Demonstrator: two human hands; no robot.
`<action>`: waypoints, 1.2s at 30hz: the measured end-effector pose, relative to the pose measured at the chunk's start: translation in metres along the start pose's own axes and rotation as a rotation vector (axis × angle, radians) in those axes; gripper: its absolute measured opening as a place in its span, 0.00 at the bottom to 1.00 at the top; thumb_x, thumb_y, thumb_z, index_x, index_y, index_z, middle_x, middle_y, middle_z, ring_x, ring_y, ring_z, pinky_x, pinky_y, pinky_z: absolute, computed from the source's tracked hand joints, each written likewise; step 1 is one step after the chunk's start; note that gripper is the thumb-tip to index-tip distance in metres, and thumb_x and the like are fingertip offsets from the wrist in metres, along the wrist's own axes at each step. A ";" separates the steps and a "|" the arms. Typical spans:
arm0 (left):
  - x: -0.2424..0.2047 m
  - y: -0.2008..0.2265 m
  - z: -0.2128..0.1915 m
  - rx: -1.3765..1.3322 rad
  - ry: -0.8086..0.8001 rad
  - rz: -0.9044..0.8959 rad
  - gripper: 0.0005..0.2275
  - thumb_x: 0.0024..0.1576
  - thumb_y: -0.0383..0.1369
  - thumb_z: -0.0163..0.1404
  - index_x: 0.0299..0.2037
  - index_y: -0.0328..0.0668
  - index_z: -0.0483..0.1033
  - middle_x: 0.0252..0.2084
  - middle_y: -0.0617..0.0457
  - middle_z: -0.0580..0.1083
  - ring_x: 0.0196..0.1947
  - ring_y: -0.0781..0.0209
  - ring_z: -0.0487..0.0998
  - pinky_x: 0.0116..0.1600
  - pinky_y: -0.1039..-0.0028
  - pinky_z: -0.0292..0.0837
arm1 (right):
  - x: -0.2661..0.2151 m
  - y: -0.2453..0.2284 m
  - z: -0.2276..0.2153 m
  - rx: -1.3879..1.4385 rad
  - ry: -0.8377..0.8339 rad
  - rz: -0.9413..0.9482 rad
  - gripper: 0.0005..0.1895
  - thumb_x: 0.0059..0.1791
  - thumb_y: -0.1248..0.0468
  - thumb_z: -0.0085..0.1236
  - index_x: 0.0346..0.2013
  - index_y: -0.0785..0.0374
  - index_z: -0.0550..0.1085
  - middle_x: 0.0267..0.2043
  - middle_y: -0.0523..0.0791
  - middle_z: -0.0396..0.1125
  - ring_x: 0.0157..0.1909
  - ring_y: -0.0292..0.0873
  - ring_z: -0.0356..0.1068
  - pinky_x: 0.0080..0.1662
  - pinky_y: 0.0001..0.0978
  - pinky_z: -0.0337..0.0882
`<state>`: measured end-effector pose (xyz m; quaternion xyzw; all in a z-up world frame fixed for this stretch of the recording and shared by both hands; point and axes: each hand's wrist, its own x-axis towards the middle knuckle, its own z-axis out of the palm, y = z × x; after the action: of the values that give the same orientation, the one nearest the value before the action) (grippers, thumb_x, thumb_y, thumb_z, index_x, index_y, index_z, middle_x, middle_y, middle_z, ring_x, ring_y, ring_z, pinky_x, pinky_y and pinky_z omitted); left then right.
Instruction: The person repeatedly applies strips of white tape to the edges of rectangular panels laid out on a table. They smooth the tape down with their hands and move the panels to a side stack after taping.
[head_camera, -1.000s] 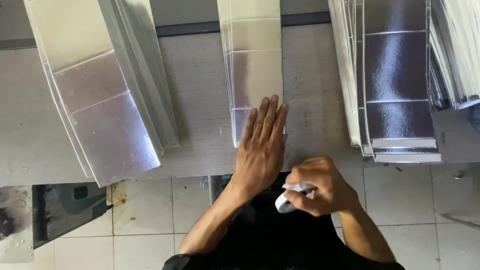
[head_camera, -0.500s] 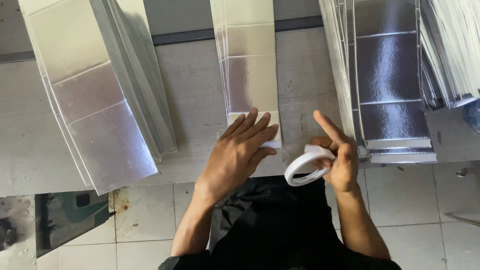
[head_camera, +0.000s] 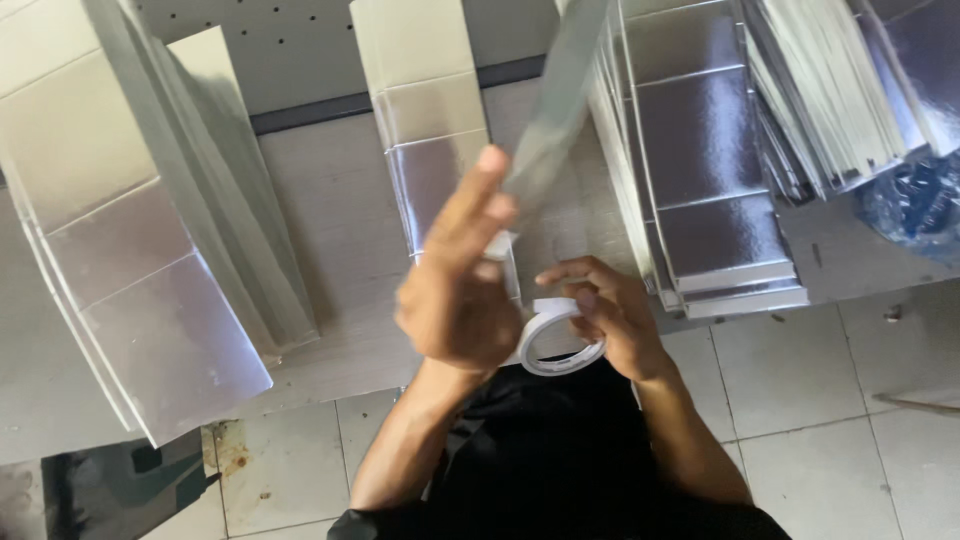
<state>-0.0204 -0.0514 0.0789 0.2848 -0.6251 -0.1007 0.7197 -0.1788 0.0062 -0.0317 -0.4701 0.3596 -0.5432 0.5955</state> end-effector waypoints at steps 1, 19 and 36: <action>-0.007 0.004 0.013 -0.016 -0.005 -0.003 0.17 0.66 0.34 0.38 0.40 0.26 0.79 0.46 0.31 0.78 0.46 0.36 0.83 0.49 0.62 0.82 | -0.001 0.007 -0.001 -0.005 0.015 -0.004 0.30 0.52 0.50 0.50 0.50 0.78 0.72 0.14 0.40 0.60 0.11 0.26 0.50 0.16 0.15 0.52; -0.074 0.063 0.128 0.736 -0.780 0.516 0.07 0.64 0.27 0.50 0.41 0.40 0.83 0.35 0.38 0.80 0.25 0.46 0.80 0.21 0.67 0.72 | -0.003 -0.016 0.006 -0.430 -0.126 0.047 0.16 0.53 0.54 0.48 0.48 0.58 0.76 0.23 0.37 0.55 0.24 0.30 0.54 0.30 0.25 0.51; -0.024 0.028 -0.042 0.494 -0.726 -0.213 0.15 0.58 0.37 0.58 0.55 0.53 0.75 0.59 0.49 0.71 0.57 0.50 0.71 0.59 0.58 0.62 | 0.003 -0.027 0.014 -0.331 -0.131 0.115 0.11 0.53 0.55 0.53 0.33 0.58 0.75 0.23 0.36 0.65 0.25 0.29 0.59 0.30 0.24 0.58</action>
<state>0.0092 -0.0048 0.0718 0.4572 -0.8094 -0.1155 0.3500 -0.1737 0.0065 -0.0012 -0.5747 0.4307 -0.4098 0.5624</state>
